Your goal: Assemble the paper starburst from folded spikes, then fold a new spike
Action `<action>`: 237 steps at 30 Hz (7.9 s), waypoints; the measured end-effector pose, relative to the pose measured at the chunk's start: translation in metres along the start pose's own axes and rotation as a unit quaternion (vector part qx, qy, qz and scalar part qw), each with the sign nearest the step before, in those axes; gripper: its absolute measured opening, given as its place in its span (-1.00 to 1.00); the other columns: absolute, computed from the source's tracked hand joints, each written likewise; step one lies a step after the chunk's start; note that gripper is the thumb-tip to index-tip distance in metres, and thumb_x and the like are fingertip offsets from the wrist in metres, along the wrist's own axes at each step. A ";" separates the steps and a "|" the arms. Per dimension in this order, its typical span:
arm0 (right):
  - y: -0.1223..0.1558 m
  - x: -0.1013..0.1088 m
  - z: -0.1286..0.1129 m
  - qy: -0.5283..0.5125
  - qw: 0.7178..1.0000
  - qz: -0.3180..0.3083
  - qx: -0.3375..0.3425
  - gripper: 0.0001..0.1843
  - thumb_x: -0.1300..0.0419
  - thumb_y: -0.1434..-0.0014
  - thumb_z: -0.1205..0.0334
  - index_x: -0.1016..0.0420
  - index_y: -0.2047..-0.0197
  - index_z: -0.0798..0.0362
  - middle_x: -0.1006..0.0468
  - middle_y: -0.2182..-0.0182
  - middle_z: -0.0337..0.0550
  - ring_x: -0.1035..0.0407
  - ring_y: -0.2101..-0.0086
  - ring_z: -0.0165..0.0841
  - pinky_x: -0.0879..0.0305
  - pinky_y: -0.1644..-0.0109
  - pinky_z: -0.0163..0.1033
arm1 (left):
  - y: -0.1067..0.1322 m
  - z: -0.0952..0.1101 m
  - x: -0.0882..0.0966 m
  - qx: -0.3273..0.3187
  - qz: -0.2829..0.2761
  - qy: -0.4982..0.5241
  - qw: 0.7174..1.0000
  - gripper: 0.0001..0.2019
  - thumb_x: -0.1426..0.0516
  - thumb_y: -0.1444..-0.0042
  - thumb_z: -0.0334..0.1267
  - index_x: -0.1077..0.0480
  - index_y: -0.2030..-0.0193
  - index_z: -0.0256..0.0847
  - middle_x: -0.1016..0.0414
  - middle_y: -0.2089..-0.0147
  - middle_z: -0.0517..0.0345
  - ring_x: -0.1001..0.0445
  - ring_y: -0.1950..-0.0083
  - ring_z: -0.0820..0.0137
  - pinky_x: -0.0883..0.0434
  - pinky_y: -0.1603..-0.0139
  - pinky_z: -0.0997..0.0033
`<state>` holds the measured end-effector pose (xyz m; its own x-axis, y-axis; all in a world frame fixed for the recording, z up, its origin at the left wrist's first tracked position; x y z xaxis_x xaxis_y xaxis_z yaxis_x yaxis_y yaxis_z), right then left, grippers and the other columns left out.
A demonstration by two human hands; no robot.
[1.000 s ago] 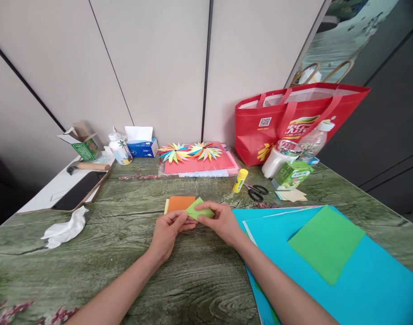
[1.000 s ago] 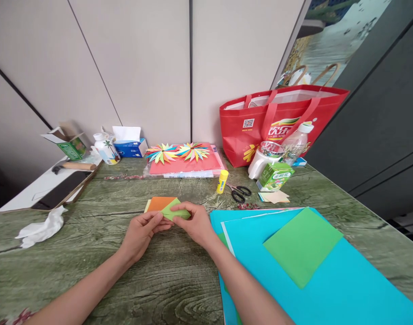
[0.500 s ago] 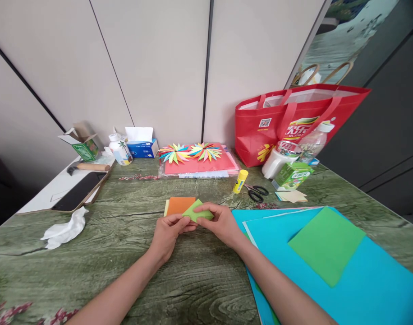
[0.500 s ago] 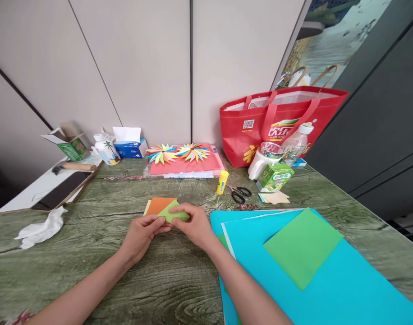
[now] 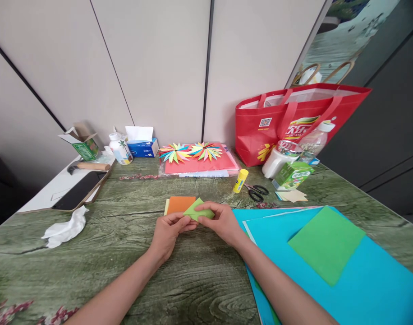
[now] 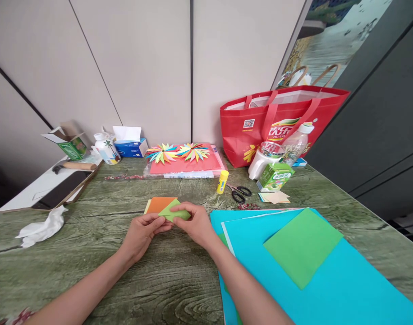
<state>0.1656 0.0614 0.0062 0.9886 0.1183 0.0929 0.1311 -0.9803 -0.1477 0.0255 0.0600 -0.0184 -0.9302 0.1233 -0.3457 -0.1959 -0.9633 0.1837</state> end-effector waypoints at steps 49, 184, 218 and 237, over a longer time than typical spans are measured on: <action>0.003 -0.007 -0.007 0.122 0.987 -0.063 0.083 -0.77 -0.17 0.05 0.46 -0.50 0.30 0.00 -0.50 0.31 -0.21 -0.38 0.28 -0.37 -0.24 0.17 -0.26 | 0.005 -0.002 -0.007 0.045 -0.019 -0.141 0.989 -0.74 -0.28 0.23 -0.17 -0.44 0.48 -0.35 -0.55 0.50 0.03 -0.53 0.44 0.31 -0.49 0.36 0.37; 0.020 -0.016 -0.014 0.311 0.934 0.046 0.170 -0.80 -0.03 -0.15 0.24 -0.48 0.35 0.05 -0.38 0.43 -0.12 -0.27 0.49 -0.42 -0.17 0.44 -0.32 | 0.008 -0.002 -0.014 0.002 -0.046 -0.119 0.992 -0.70 -0.13 0.04 -0.04 -0.28 0.44 -0.27 -0.47 0.57 0.13 -0.50 0.53 0.32 -0.43 0.64 0.43; 0.002 -0.011 0.011 -0.138 0.987 -0.013 -0.083 -0.70 -0.21 0.06 0.02 -0.51 0.40 0.10 -0.39 0.64 -0.29 -0.24 0.63 -0.50 -0.17 0.53 -0.36 | 0.010 0.005 -0.017 -0.021 -0.074 -0.296 0.952 -0.74 -0.15 0.07 -0.09 -0.34 0.42 -0.29 -0.44 0.55 0.21 -0.22 0.72 0.60 -0.11 0.75 0.62; 0.002 -0.007 0.014 -0.160 0.984 0.016 -0.072 -0.72 -0.31 0.19 0.20 -0.36 0.38 0.07 -0.44 0.56 -0.31 -0.32 0.54 -0.48 -0.27 0.47 -0.36 | 0.009 -0.003 -0.016 0.008 -0.089 -0.250 0.964 -0.74 -0.14 0.04 -0.10 -0.32 0.45 -0.31 -0.53 0.43 0.09 -0.29 0.71 0.59 -0.17 0.75 0.61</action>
<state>0.1594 0.0610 -0.0082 0.9677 0.1079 -0.2278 0.1104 -0.9939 -0.0018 0.0400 0.0487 -0.0140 -0.9141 0.3898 0.1120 -0.3674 -0.9128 0.1784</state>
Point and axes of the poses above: each hand's wrist, its own y-axis away from the middle knuckle, its own x-axis out of the back of the hand, z = x × y, the point moved 6 cm from there along -y, towards the middle knuckle
